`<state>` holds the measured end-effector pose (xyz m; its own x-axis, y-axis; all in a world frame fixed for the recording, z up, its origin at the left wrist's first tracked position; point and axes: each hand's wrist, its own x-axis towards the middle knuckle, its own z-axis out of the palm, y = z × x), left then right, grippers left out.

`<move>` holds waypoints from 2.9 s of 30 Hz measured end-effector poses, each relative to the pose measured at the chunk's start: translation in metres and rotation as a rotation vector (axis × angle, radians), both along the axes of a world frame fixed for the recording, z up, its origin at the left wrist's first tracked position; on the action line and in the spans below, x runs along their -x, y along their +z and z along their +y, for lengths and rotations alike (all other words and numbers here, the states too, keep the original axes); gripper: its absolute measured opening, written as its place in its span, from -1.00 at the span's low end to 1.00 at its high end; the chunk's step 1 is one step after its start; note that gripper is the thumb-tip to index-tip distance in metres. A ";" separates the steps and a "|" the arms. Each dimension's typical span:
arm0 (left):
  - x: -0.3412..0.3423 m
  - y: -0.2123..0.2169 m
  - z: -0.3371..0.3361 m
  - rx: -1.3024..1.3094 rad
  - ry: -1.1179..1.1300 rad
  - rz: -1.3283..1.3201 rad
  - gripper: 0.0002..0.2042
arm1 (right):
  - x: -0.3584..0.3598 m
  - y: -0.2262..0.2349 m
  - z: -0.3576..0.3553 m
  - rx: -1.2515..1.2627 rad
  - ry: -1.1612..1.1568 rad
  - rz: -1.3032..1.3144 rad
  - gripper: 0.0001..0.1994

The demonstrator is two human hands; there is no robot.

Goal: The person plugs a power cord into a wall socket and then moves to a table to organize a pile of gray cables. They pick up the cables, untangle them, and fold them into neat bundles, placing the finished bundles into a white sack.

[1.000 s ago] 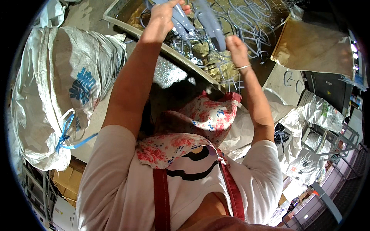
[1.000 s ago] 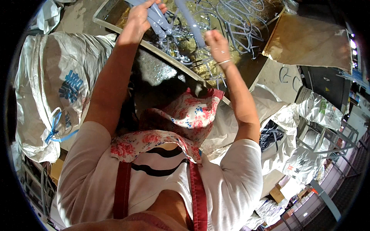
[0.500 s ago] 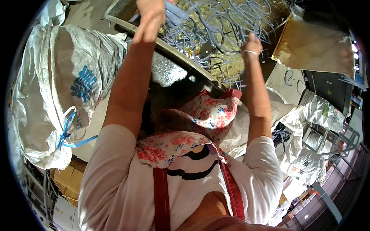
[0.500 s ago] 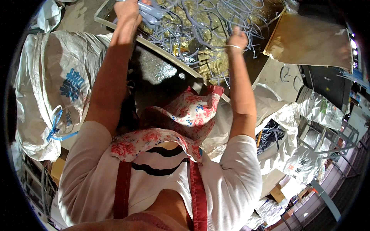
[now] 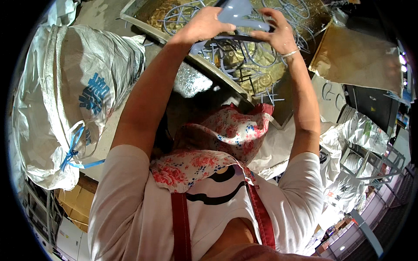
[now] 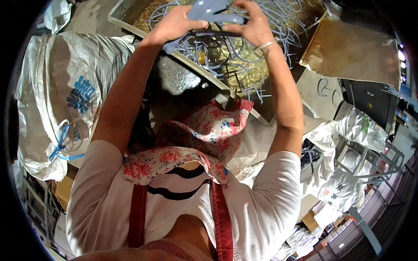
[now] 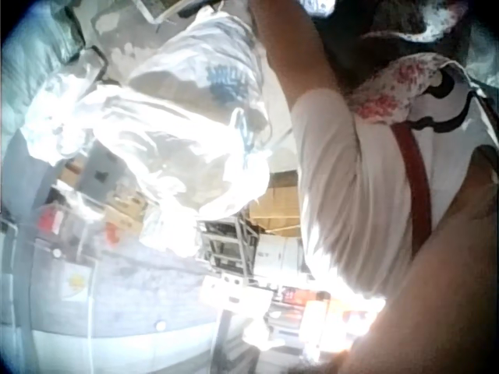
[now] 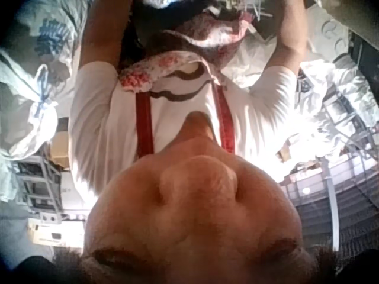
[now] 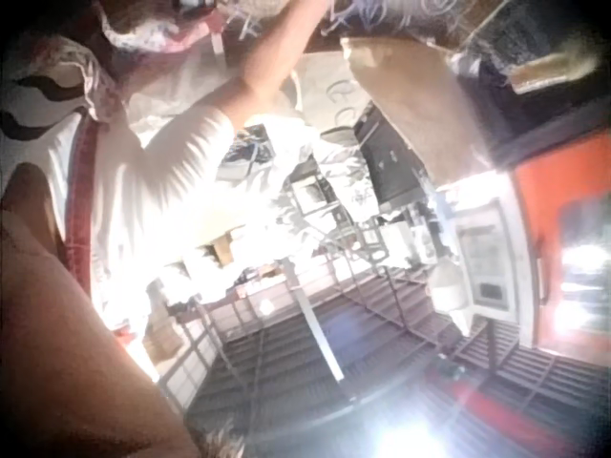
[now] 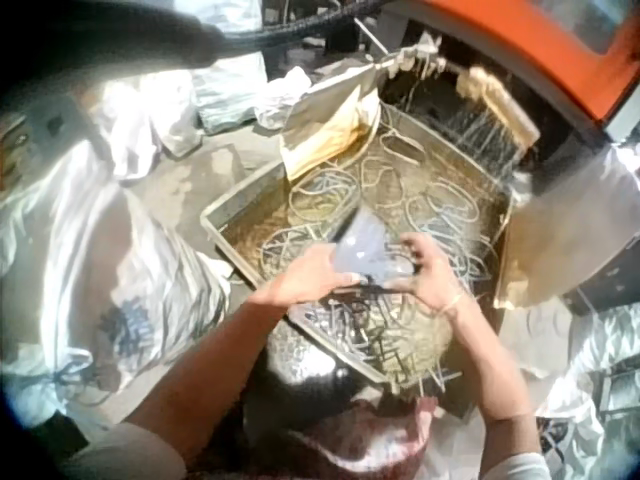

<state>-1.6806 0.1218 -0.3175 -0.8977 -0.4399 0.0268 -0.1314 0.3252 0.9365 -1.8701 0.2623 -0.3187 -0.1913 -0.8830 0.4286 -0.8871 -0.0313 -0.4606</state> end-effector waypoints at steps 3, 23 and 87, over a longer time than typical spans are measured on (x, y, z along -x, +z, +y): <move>-0.001 0.005 -0.013 -0.149 0.327 -0.183 -0.72 | 0.032 -0.061 0.028 -0.377 -0.479 -0.130 -0.26; 0.001 0.008 -0.013 -0.568 0.543 0.317 -0.83 | 0.038 0.013 0.055 -0.784 -0.478 0.719 -0.80; -0.019 -0.037 -0.094 -1.157 0.746 0.902 -0.88 | 0.039 -0.080 0.106 -0.527 -0.421 0.162 -0.50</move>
<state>-1.6617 0.0277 -0.3541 -0.3689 -0.8982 -0.2389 0.7600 -0.4395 0.4788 -1.9095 0.3686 -0.3982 -0.5333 -0.8458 0.0148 -0.8335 0.5224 -0.1800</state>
